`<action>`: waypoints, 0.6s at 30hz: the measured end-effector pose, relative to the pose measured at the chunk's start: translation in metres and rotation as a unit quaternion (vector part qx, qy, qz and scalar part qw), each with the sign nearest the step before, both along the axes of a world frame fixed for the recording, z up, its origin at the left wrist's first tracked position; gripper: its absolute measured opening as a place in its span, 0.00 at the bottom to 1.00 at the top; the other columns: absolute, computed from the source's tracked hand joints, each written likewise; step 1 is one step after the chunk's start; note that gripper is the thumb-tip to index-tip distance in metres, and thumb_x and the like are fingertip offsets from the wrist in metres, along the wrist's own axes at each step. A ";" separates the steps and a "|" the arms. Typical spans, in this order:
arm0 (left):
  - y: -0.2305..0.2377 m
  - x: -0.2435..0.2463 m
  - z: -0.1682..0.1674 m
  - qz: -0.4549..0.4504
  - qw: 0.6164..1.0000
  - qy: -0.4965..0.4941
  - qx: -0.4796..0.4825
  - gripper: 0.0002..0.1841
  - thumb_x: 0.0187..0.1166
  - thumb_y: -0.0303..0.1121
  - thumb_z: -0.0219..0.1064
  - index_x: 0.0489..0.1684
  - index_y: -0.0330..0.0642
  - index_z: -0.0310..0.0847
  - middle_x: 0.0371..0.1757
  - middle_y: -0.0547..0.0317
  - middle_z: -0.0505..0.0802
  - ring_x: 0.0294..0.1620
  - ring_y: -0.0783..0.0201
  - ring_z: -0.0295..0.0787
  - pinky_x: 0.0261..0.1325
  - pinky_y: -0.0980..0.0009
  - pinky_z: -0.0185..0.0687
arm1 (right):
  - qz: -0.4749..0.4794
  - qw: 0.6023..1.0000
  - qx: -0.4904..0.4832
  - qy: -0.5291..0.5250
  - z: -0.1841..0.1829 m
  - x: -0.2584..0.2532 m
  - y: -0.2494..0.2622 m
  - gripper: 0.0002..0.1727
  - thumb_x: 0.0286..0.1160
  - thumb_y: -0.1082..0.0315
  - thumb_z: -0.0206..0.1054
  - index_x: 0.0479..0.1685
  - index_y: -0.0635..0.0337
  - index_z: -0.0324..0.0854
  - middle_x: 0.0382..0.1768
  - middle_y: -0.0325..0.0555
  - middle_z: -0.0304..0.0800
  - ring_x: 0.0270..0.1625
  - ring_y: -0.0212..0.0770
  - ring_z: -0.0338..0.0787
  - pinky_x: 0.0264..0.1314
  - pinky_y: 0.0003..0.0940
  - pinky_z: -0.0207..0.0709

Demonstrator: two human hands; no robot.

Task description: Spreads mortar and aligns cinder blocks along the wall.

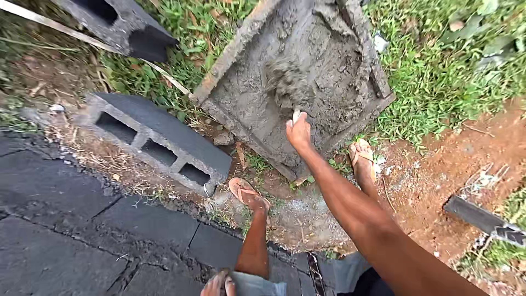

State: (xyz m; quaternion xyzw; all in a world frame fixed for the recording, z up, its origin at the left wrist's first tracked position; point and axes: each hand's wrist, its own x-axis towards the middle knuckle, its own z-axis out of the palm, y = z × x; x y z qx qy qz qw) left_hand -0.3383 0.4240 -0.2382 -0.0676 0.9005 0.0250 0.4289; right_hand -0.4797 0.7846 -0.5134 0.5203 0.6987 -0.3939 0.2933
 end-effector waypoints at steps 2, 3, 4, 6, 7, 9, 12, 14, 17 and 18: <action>0.006 -0.001 0.002 0.008 1.000 -0.007 0.001 0.18 0.83 0.35 0.59 0.56 0.32 0.90 0.60 0.36 0.93 0.69 0.36 0.86 0.77 0.41 0.74 | 0.083 0.996 0.032 0.017 0.036 0.022 0.003 0.31 0.88 0.58 0.59 0.84 0.66 0.59 0.59 0.71 0.87 0.60 0.70 0.90 0.57 0.69 0.83; 0.009 0.000 0.003 0.012 1.000 -0.005 0.003 0.17 0.82 0.34 0.59 0.55 0.32 0.90 0.59 0.36 0.93 0.69 0.36 0.86 0.77 0.40 0.74 | 0.097 0.995 0.034 0.018 0.058 0.031 0.003 0.31 0.87 0.59 0.60 0.84 0.66 0.60 0.59 0.71 0.86 0.58 0.70 0.91 0.56 0.69 0.83; 0.012 0.001 0.003 0.015 1.000 -0.003 0.004 0.17 0.82 0.34 0.59 0.55 0.33 0.91 0.59 0.36 0.93 0.68 0.35 0.86 0.76 0.40 0.74 | 0.104 0.994 0.028 0.009 0.080 0.033 0.001 0.31 0.87 0.59 0.61 0.83 0.66 0.60 0.58 0.69 0.87 0.56 0.68 0.92 0.57 0.66 0.84; 0.018 0.003 0.003 0.019 1.000 -0.001 0.006 0.17 0.81 0.33 0.60 0.54 0.33 0.91 0.59 0.36 0.93 0.69 0.35 0.86 0.76 0.40 0.75 | 0.098 0.995 -0.011 0.005 0.112 0.027 -0.003 0.30 0.90 0.55 0.57 0.83 0.65 0.61 0.50 0.64 0.90 0.53 0.62 0.94 0.59 0.60 0.85; 0.021 0.003 0.002 0.024 1.000 -0.001 0.007 0.17 0.81 0.33 0.60 0.55 0.32 0.91 0.59 0.36 0.93 0.69 0.34 0.86 0.76 0.40 0.74 | 0.097 0.994 -0.036 0.019 0.112 0.021 0.000 0.29 0.92 0.51 0.55 0.79 0.65 0.65 0.46 0.63 0.91 0.52 0.61 0.94 0.58 0.60 0.85; 0.025 0.004 0.000 0.032 0.999 -0.005 0.003 0.17 0.81 0.33 0.60 0.56 0.32 0.90 0.61 0.36 0.92 0.70 0.35 0.85 0.77 0.41 0.74 | 0.119 0.989 -0.082 0.038 0.072 0.002 0.019 0.30 0.92 0.45 0.52 0.69 0.66 0.74 0.48 0.64 0.90 0.54 0.63 0.92 0.58 0.64 0.83; 0.022 0.009 -0.001 0.043 0.999 0.000 -0.013 0.17 0.82 0.33 0.61 0.57 0.32 0.90 0.61 0.36 0.92 0.70 0.36 0.85 0.77 0.42 0.74 | 0.134 0.985 -0.112 0.006 -0.021 -0.012 0.067 0.34 0.92 0.41 0.49 0.67 0.67 0.79 0.60 0.72 0.87 0.64 0.70 0.87 0.66 0.72 0.77; 0.014 0.013 0.003 0.050 0.999 0.009 -0.014 0.16 0.81 0.32 0.62 0.55 0.32 0.91 0.59 0.36 0.93 0.68 0.36 0.86 0.75 0.42 0.75 | 0.055 0.994 -0.099 -0.010 -0.037 0.002 0.080 0.35 0.92 0.40 0.48 0.70 0.65 0.79 0.62 0.71 0.85 0.64 0.69 0.87 0.65 0.71 0.77; 0.010 0.011 0.002 0.056 0.998 0.006 -0.006 0.16 0.81 0.32 0.61 0.54 0.32 0.91 0.58 0.36 0.93 0.67 0.35 0.87 0.75 0.41 0.76 | -0.029 0.998 -0.058 -0.016 0.012 0.002 0.058 0.32 0.92 0.44 0.50 0.71 0.66 0.77 0.62 0.71 0.85 0.65 0.68 0.87 0.66 0.70 0.77; 0.010 0.008 0.002 0.054 0.998 -0.002 -0.008 0.16 0.81 0.33 0.61 0.54 0.33 0.91 0.58 0.36 0.93 0.68 0.35 0.86 0.75 0.40 0.75 | -0.022 0.998 -0.057 -0.011 0.029 0.000 0.041 0.32 0.92 0.44 0.51 0.70 0.66 0.77 0.59 0.70 0.87 0.62 0.67 0.88 0.63 0.69 0.79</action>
